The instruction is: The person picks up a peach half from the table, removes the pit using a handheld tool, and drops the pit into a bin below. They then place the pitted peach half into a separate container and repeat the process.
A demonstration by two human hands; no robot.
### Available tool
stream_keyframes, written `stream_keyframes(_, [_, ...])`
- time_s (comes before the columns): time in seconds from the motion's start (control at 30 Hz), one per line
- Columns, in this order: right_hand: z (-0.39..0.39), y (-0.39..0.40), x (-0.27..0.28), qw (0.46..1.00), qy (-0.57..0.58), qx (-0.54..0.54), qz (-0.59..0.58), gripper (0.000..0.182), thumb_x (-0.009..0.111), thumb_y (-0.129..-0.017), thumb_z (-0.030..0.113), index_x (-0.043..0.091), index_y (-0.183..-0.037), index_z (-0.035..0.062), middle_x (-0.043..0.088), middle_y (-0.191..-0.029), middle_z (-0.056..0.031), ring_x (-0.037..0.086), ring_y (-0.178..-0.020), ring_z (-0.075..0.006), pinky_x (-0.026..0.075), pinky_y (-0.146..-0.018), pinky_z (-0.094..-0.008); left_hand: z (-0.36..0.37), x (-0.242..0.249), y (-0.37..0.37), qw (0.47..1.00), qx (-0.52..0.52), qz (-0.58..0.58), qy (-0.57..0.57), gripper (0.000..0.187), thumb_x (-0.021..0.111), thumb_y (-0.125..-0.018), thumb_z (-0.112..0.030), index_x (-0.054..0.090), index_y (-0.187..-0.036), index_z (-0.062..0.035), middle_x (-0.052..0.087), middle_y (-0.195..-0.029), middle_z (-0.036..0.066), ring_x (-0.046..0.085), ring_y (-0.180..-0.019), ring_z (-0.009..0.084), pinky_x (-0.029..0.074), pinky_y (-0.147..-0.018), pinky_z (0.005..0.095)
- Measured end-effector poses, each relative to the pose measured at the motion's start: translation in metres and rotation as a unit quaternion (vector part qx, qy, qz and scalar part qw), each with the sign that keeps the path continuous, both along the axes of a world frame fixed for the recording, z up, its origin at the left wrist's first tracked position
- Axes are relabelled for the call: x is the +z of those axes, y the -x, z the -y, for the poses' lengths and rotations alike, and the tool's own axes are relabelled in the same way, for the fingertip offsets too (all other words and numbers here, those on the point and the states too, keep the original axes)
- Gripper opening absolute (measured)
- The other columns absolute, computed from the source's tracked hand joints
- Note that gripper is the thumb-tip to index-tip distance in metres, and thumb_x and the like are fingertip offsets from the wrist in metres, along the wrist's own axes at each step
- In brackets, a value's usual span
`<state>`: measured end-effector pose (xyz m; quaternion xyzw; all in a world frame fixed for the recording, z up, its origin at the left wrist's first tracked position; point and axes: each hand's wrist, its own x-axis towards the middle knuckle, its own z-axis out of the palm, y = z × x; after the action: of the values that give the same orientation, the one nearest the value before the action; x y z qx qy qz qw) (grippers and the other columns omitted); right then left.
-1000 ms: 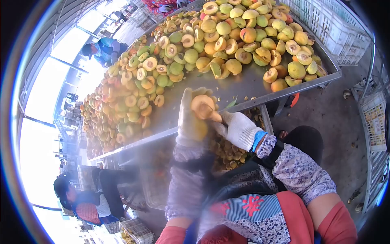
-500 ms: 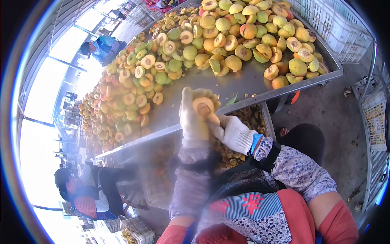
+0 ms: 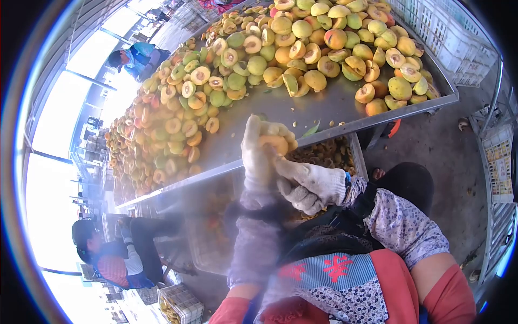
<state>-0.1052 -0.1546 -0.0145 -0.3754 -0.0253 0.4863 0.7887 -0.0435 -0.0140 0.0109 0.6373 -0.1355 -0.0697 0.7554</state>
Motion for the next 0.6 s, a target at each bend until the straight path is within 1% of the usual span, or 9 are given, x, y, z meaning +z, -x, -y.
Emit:
stream_keyframes(0.13, [0.000, -0.002, 0.001, 0.969, -0.223, 0.033, -0.101, 0.051, 0.049, -0.097, 0.061, 0.058, -0.080, 0.0139, 0.041, -0.055, 0.0064, 0.036, -0.040, -0.0081, 0.025, -0.036, -0.0253, 0.007, 0.004, -0.003, 0.945, -0.028, -0.181, 0.272, 0.030, 0.056, -0.098, -0.044, 0.054, -0.084, -0.0174, 0.057, -0.085, 0.002, 0.061, -0.081, 0.0216, 0.052, -0.063, 0.0368])
stream_keyframes(0.23, [0.004, -0.003, 0.005, 1.000, -0.002, 0.019, 0.010, 0.052, 0.048, -0.098, 0.057, 0.064, -0.084, 0.0094, 0.052, -0.056, 0.0000, 0.042, -0.040, -0.0126, 0.033, -0.037, -0.0273, 0.001, 0.007, -0.001, 0.934, 0.042, -0.204, 0.289, 0.027, 0.060, -0.096, -0.041, 0.054, -0.084, -0.0167, 0.056, -0.084, 0.001, 0.061, -0.082, 0.0204, 0.055, -0.064, 0.0361])
stream_keyframes(0.3, [-0.003, -0.003, -0.009, 0.869, 0.249, -0.059, 0.424, 0.055, 0.047, -0.099, 0.052, 0.069, -0.091, 0.0027, 0.067, -0.066, -0.0092, 0.057, -0.046, -0.0198, 0.047, -0.043, -0.0316, -0.017, 0.006, -0.003, 0.917, 0.030, -0.212, 0.337, 0.023, 0.061, -0.096, -0.036, 0.054, -0.086, -0.0164, 0.057, -0.087, 0.001, 0.061, -0.081, 0.0195, 0.058, -0.067, 0.0344])
stream_keyframes(0.33, [-0.001, -0.002, -0.008, 0.869, 0.248, -0.059, 0.424, 0.055, 0.047, -0.099, 0.052, 0.069, -0.091, 0.0027, 0.067, -0.066, -0.0092, 0.057, -0.046, -0.0198, 0.047, -0.043, -0.0316, -0.028, 0.012, 0.003, 0.927, 0.058, -0.202, 0.312, 0.021, 0.060, -0.097, -0.033, 0.054, -0.087, -0.0156, 0.058, -0.090, 0.002, 0.061, -0.082, 0.0199, 0.060, -0.070, 0.0344])
stream_keyframes(0.4, [0.007, -0.003, -0.003, 0.776, 0.461, 0.104, 0.417, 0.051, 0.055, -0.095, 0.052, 0.067, -0.096, 0.0019, 0.069, -0.077, -0.0170, 0.069, -0.073, -0.0336, 0.053, -0.067, -0.0428, -0.074, 0.013, 0.011, 0.941, 0.094, -0.210, 0.248, 0.021, 0.060, -0.097, -0.033, 0.061, -0.101, -0.0121, 0.058, -0.090, 0.003, 0.062, -0.085, 0.0186, 0.060, -0.071, 0.0347])
stream_keyframes(0.43, [0.008, -0.003, -0.002, 0.737, 0.517, 0.150, 0.408, 0.047, 0.057, -0.093, 0.047, 0.068, -0.100, 0.0016, 0.070, -0.091, -0.0227, 0.067, -0.092, -0.0414, 0.051, -0.081, -0.0495, -0.094, 0.017, 0.025, 0.987, 0.139, -0.075, 0.014, 0.021, 0.060, -0.096, -0.029, 0.060, -0.100, -0.0084, 0.060, -0.089, 0.004, 0.061, -0.085, 0.0198, 0.056, -0.072, 0.0354])
stream_keyframes(0.47, [0.009, -0.001, -0.004, 0.739, 0.516, 0.148, 0.407, 0.047, 0.057, -0.093, 0.047, 0.068, -0.100, 0.0016, 0.070, -0.091, -0.0227, 0.067, -0.092, -0.0414, 0.051, -0.081, -0.0495, -0.116, 0.022, 0.038, 0.958, 0.172, 0.066, -0.222, 0.021, 0.061, -0.096, -0.025, 0.058, -0.099, -0.0046, 0.062, -0.088, 0.006, 0.060, -0.085, 0.0210, 0.052, -0.073, 0.0360])
stream_keyframes(0.53, [0.014, -0.001, -0.010, 0.727, 0.539, 0.062, 0.420, 0.045, 0.057, -0.093, 0.047, 0.068, -0.098, 0.0036, 0.071, -0.090, -0.0216, 0.067, -0.089, -0.0411, 0.052, -0.078, -0.0496, -0.194, 0.013, 0.029, 0.835, 0.185, 0.060, -0.514, 0.050, 0.064, -0.095, -0.038, 0.060, -0.133, -0.0060, 0.069, -0.098, 0.011, 0.063, -0.086, 0.0160, 0.055, -0.088, 0.0403])
stream_keyframes(0.6, [0.014, -0.004, -0.013, 0.667, 0.587, -0.013, 0.459, 0.045, 0.058, -0.092, 0.048, 0.069, -0.097, 0.0047, 0.070, -0.090, -0.0228, 0.068, -0.088, -0.0407, 0.053, -0.079, -0.0500, -0.217, 0.016, 0.010, 0.827, 0.236, -0.014, -0.511, 0.060, 0.065, -0.095, -0.036, 0.046, -0.148, -0.0158, 0.053, -0.140, 0.018, 0.063, -0.104, 0.0277, 0.048, -0.102, 0.0478])
